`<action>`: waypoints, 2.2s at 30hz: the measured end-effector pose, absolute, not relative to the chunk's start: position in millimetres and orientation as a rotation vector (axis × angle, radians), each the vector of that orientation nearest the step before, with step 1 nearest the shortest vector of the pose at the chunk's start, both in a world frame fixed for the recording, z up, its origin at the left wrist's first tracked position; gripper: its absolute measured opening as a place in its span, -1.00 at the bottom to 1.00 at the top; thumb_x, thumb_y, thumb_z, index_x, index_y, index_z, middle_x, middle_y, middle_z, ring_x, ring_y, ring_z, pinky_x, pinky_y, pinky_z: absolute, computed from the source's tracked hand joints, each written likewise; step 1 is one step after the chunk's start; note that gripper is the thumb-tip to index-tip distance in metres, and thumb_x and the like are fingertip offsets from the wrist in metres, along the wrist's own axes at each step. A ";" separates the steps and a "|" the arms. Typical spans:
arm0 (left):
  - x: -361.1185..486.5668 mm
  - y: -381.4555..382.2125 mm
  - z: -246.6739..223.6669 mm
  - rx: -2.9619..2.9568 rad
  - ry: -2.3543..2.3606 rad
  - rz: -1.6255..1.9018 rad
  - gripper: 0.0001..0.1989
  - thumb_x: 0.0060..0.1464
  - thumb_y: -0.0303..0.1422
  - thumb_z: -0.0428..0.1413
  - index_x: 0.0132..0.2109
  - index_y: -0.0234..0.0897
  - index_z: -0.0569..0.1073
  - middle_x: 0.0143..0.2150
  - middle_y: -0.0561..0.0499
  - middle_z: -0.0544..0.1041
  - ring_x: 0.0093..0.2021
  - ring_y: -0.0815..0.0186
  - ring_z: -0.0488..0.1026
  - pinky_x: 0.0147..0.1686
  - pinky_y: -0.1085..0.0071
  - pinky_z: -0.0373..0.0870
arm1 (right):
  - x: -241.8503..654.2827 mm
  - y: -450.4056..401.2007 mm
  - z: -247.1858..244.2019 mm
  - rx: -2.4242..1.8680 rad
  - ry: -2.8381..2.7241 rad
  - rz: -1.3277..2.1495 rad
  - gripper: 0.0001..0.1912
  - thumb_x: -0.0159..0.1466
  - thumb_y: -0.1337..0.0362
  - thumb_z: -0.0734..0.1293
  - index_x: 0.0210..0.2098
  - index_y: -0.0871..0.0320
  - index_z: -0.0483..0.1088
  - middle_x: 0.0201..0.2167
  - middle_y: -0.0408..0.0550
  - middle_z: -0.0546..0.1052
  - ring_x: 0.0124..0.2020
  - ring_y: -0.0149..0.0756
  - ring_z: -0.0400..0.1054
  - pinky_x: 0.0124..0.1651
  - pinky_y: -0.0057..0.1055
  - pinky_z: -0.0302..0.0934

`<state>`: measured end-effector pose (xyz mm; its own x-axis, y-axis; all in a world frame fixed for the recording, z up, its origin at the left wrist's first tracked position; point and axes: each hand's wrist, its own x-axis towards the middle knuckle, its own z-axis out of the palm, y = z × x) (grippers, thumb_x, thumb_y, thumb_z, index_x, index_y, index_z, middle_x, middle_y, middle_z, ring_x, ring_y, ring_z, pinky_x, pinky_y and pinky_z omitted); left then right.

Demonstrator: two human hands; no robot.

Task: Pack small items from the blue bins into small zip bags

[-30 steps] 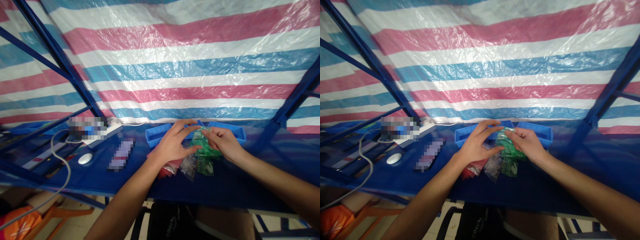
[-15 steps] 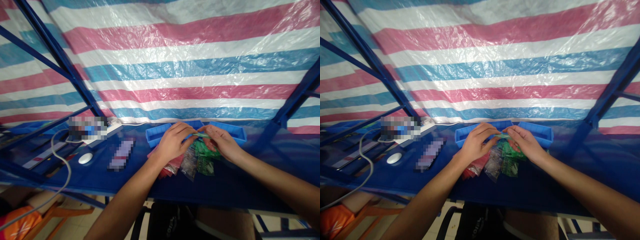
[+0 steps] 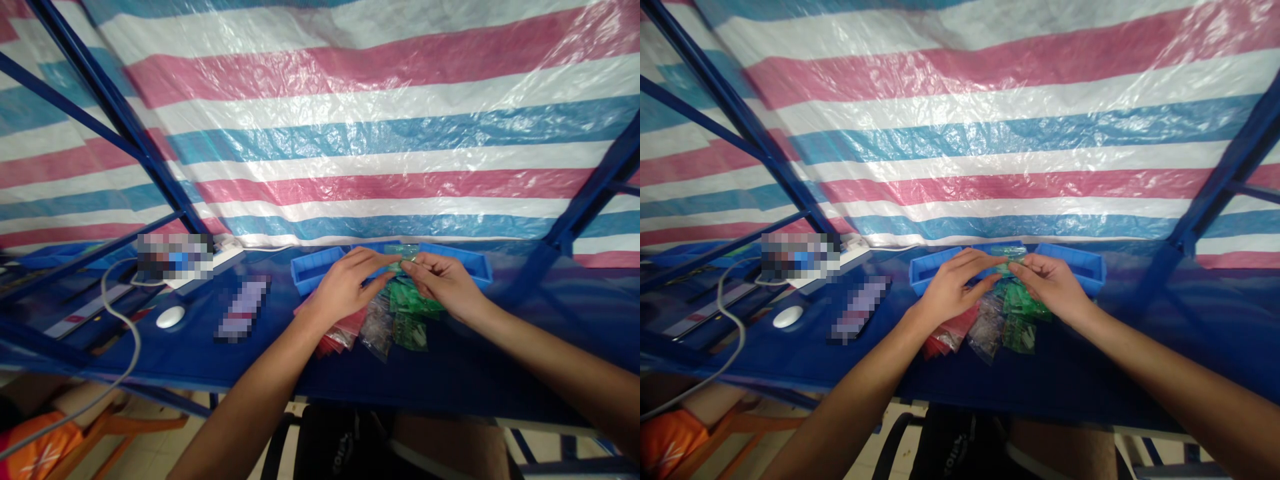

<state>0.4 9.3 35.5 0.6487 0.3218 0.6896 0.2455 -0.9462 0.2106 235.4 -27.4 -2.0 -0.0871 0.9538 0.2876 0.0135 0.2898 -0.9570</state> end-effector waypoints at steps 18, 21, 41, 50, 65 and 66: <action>-19.0 38.5 14.6 2.826 1.310 0.743 -0.49 0.35 -0.17 0.15 0.36 -0.23 0.44 0.25 -0.20 0.54 0.29 -0.02 0.44 0.34 0.02 0.36 | 232.6 -27.4 -2.1 -0.981 -1.436 1.047 -0.58 0.38 -0.07 0.46 0.01 0.11 0.51 -0.67 -0.33 0.28 -0.67 -0.47 0.06 -0.59 -0.46 -0.08; -18.9 38.6 13.0 2.834 1.237 0.710 -0.45 0.37 -0.15 0.13 0.40 -0.22 0.38 0.35 -0.18 0.49 0.39 0.01 0.38 0.43 0.05 0.25 | 232.6 -27.2 -1.7 -0.985 -1.444 1.039 -0.57 0.38 -0.09 0.45 0.02 0.12 0.51 -0.67 -0.33 0.30 -0.67 -0.46 0.07 -0.59 -0.45 -0.06; -16.1 37.0 10.8 2.817 1.056 0.575 -0.17 0.34 0.03 0.12 0.57 -0.18 0.07 0.59 -0.22 0.16 0.60 -0.12 0.06 0.53 -0.18 0.00 | 233.3 -26.7 -2.9 -1.006 -1.496 1.025 -0.57 0.40 -0.11 0.42 -0.01 0.12 0.50 -0.65 -0.32 0.35 -0.67 -0.46 0.12 -0.59 -0.45 -0.02; -14.7 35.4 12.4 2.821 1.138 0.473 -0.31 0.39 0.05 0.05 0.47 -0.24 0.30 0.52 -0.26 0.30 0.58 -0.16 0.09 0.51 -0.25 0.00 | 232.0 -27.9 -4.1 -1.031 -1.541 0.956 -0.60 0.40 -0.11 0.42 -0.03 0.08 0.52 -0.64 -0.30 0.34 -0.66 -0.41 0.16 -0.57 -0.41 0.02; -14.3 31.8 15.1 2.895 1.061 0.772 -0.54 0.44 -0.07 0.04 0.28 -0.24 0.47 0.29 -0.16 0.55 0.40 -0.01 0.37 0.45 -0.02 0.23 | 230.3 -32.1 -3.5 -0.755 -2.515 0.214 -0.49 0.26 -0.09 0.56 0.09 0.03 0.59 0.06 0.08 0.63 0.14 0.05 0.45 0.32 0.05 0.24; -13.9 31.4 15.5 2.894 1.056 0.789 -0.56 0.44 -0.08 0.05 0.27 -0.24 0.48 0.28 -0.15 0.55 0.39 -0.01 0.38 0.45 -0.02 0.23 | 230.1 -31.7 -4.8 -0.766 -2.517 0.213 -0.53 0.29 -0.05 0.54 0.08 0.03 0.59 0.03 0.08 0.64 0.11 0.04 0.47 0.30 0.03 0.25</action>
<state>-13.9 31.4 15.5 0.6565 0.5948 0.4639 0.6136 -0.7788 0.1301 230.1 -31.7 -4.8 -0.7189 0.5581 0.4144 0.4804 0.8298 -0.2842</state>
